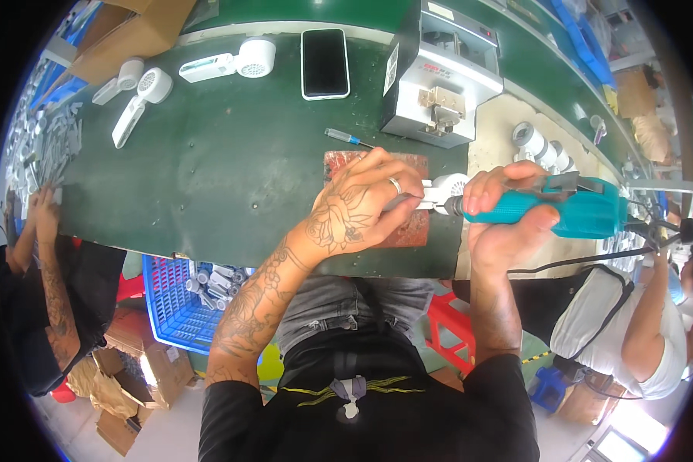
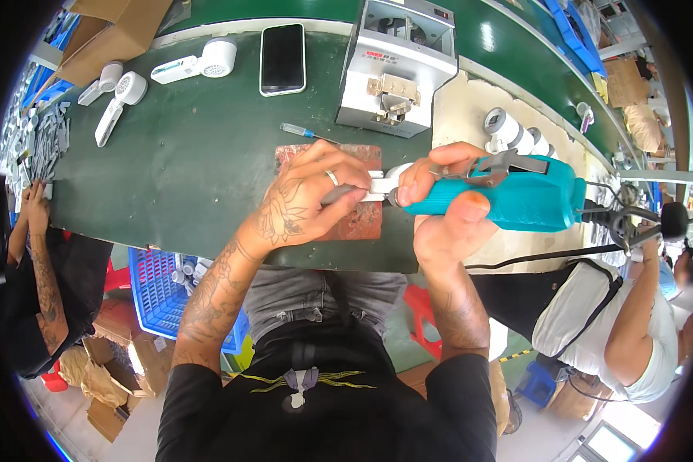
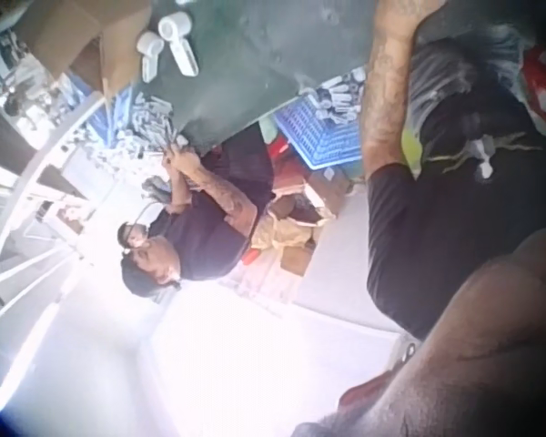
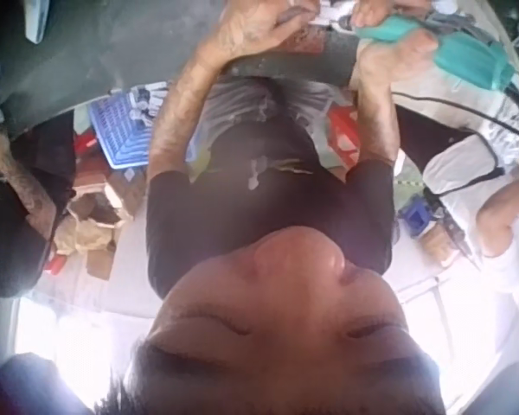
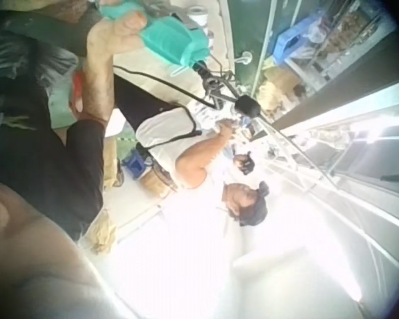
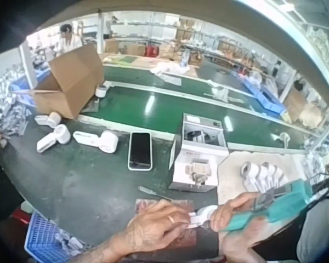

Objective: Assembling plastic hair dryer housings using a pneumatic screwdriver at an electronics assembly line.

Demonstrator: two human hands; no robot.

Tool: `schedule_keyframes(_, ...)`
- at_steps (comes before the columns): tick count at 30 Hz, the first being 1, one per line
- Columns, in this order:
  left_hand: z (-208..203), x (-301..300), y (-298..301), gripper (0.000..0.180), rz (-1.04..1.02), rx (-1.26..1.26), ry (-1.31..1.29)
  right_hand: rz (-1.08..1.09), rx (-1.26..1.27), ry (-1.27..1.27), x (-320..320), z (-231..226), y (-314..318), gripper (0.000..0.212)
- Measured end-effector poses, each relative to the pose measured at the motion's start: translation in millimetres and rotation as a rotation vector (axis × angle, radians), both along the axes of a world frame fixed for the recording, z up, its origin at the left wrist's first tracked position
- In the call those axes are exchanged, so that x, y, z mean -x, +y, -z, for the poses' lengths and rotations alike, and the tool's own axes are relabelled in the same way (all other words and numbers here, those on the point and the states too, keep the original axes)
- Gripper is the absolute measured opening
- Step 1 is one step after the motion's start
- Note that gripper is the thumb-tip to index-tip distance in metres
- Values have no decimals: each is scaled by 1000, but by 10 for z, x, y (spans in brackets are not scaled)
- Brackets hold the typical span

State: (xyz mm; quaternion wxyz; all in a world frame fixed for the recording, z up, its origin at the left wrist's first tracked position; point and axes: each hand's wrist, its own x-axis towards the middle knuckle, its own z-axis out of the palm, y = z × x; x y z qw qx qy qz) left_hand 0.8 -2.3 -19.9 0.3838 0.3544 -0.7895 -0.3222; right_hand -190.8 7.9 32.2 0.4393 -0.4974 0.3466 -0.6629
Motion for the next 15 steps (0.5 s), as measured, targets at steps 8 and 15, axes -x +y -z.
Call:
schedule_keyframes(8,-33,30,-24,21,-11,42,-26,7,-30,-13,36,53,-24,80)
schedule_keyframes(15,-35,22,-3,23,-7,22,-65,4,-45,-30,47,132,-20,75)
